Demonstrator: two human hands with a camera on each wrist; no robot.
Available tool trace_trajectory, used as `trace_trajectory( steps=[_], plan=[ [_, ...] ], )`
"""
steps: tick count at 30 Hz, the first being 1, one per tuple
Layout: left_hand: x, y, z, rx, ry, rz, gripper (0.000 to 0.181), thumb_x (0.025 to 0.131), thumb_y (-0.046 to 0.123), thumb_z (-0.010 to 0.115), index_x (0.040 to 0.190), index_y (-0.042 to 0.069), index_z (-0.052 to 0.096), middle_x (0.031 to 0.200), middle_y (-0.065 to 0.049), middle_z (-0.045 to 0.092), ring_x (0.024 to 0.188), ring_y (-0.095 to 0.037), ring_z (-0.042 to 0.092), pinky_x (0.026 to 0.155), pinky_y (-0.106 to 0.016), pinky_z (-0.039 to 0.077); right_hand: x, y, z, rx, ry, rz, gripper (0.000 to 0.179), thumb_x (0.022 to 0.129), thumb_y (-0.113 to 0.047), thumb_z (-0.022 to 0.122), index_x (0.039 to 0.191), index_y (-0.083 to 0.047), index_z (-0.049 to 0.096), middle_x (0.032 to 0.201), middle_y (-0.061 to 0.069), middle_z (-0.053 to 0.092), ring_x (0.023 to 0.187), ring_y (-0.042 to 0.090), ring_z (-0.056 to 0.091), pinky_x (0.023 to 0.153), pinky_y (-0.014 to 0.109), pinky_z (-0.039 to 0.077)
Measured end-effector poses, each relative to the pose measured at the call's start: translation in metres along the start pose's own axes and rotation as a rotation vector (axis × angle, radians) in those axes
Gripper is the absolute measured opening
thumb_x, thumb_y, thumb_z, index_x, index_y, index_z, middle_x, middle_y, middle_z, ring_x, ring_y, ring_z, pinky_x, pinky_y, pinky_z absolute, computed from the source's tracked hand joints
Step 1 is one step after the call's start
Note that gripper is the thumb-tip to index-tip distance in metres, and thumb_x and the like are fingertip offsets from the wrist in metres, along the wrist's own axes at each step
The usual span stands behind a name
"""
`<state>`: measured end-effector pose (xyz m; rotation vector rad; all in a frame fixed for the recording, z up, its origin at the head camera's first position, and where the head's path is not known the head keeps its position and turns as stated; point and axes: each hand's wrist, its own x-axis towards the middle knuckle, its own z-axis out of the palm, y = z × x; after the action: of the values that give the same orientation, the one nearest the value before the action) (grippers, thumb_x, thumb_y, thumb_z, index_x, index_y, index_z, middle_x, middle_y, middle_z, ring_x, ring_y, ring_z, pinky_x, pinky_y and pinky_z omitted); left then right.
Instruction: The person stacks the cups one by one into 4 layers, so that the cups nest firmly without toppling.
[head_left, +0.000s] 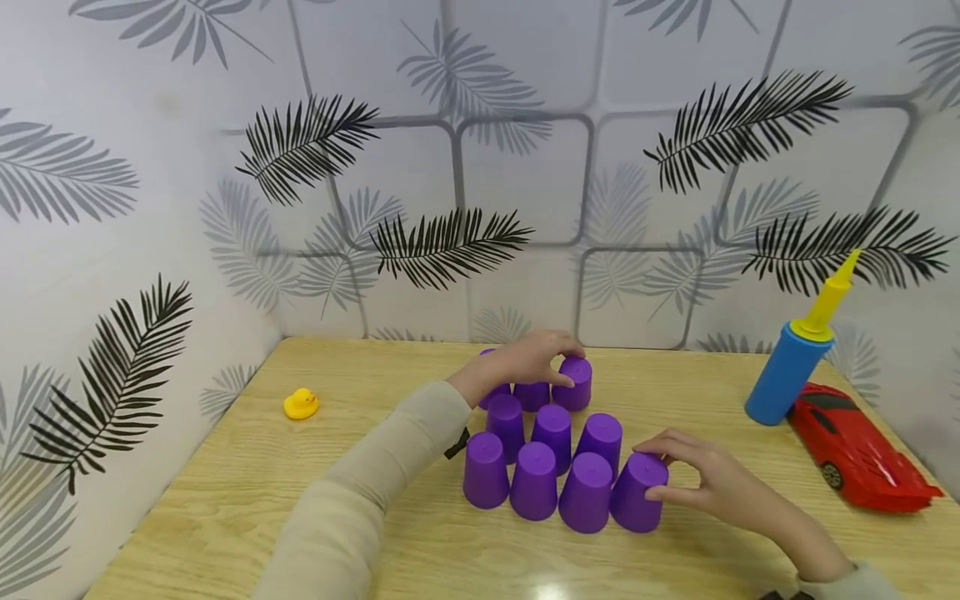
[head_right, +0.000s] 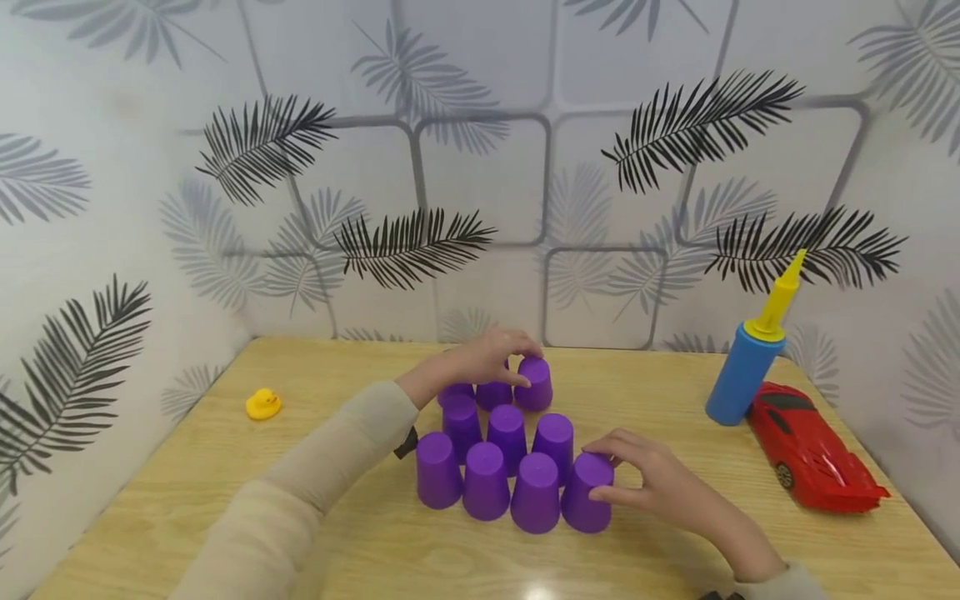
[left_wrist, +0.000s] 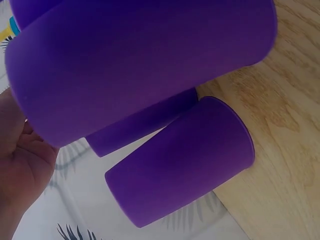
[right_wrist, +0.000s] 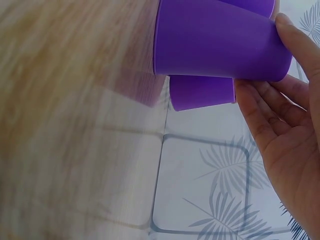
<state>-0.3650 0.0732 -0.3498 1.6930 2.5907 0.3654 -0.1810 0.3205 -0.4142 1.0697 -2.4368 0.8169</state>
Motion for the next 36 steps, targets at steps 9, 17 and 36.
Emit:
trace_trajectory(
  steps=[9, 17, 36],
  plan=[
    [0.003, -0.009, 0.005, 0.001, -0.027, -0.04, 0.045, 0.093, 0.021, 0.067, 0.132, 0.0, 0.058, 0.131, -0.014, 0.062, 0.123, -0.024, 0.059, 0.108, -0.032, 0.049, 0.001, 0.0, 0.0, 0.011, 0.007, -0.02, 0.045, 0.075, -0.009, 0.082, 0.117, -0.013, 0.066, 0.099, -0.007, 0.064, 0.087, 0.0, 0.059, 0.075, 0.008, 0.05],
    [0.005, -0.016, 0.008, 0.048, -0.01, -0.02, 0.042, 0.096, 0.02, 0.063, 0.132, 0.0, 0.059, 0.132, -0.014, 0.063, 0.126, -0.024, 0.059, 0.111, -0.032, 0.048, 0.002, -0.002, 0.0, -0.001, 0.001, -0.008, 0.045, 0.075, -0.01, 0.082, 0.116, -0.013, 0.066, 0.1, -0.009, 0.063, 0.087, -0.001, 0.057, 0.074, 0.008, 0.05],
    [0.008, -0.016, 0.01, 0.031, -0.025, -0.027, 0.042, 0.096, 0.022, 0.063, 0.134, 0.002, 0.058, 0.134, -0.012, 0.063, 0.127, -0.023, 0.059, 0.111, -0.03, 0.047, 0.001, -0.002, -0.002, -0.01, 0.005, -0.007, 0.045, 0.075, -0.01, 0.082, 0.116, -0.013, 0.066, 0.1, -0.008, 0.064, 0.087, -0.001, 0.058, 0.075, 0.008, 0.051]
  ],
)
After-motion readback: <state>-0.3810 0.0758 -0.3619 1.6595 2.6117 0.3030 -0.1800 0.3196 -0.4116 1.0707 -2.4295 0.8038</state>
